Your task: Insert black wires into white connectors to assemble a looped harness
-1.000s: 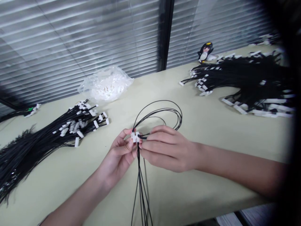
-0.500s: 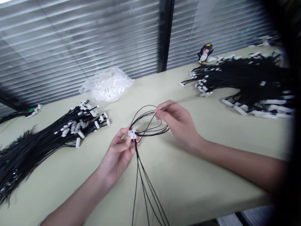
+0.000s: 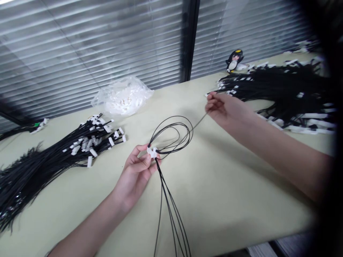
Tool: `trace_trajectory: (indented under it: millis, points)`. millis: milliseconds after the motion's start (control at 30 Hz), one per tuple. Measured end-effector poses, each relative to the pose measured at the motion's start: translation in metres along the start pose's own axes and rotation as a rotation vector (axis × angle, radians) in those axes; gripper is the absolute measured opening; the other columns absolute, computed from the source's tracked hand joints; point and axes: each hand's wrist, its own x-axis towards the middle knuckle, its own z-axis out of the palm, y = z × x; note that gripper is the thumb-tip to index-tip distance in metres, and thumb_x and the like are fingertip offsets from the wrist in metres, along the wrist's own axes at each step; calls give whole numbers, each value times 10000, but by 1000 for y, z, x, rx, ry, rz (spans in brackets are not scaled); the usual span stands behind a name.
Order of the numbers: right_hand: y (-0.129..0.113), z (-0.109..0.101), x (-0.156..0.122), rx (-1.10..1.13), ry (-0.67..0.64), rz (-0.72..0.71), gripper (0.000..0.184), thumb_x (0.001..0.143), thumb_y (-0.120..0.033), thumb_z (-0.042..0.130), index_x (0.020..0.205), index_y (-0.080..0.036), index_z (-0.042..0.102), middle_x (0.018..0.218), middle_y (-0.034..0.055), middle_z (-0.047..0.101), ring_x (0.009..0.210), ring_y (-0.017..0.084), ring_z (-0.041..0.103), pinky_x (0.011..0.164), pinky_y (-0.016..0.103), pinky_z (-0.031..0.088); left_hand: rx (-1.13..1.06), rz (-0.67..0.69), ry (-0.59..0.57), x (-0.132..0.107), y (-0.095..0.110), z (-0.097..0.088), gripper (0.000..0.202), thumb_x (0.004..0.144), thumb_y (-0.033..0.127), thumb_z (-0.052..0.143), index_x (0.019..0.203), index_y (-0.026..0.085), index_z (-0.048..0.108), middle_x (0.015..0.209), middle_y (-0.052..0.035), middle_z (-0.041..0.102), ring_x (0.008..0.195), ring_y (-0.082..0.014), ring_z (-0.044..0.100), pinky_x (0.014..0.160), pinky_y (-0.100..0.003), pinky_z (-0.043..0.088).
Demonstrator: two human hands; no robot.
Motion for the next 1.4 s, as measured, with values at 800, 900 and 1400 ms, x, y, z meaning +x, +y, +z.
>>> trace_trajectory:
  millis: [800,900,1400]
  points:
    - [-10,60,-128,-813,-627,-736,180,860,-202,465,958,-243,609,862,-90,591,726,-36,427,726,102,311,96,-9,17,-4,0,4,231,789,112,610,978,226,542,839,-13,658,817,-103,604,836,-232,433]
    - [-8,61,-131,-834,-616,-728,138,846,-211,476,846,-201,613,787,-85,585,683,-11,377,708,112,295,83,-18,12,-4,1,5,225,792,101,606,970,228,554,857,-8,662,829,-92,600,855,-231,428]
    - [-4,59,-132,-870,-624,-890,80,813,-172,483,803,-143,558,673,-37,511,678,6,330,737,141,245,52,-14,11,-3,-2,1,234,774,102,630,967,228,589,842,-15,644,805,-82,579,792,-194,440]
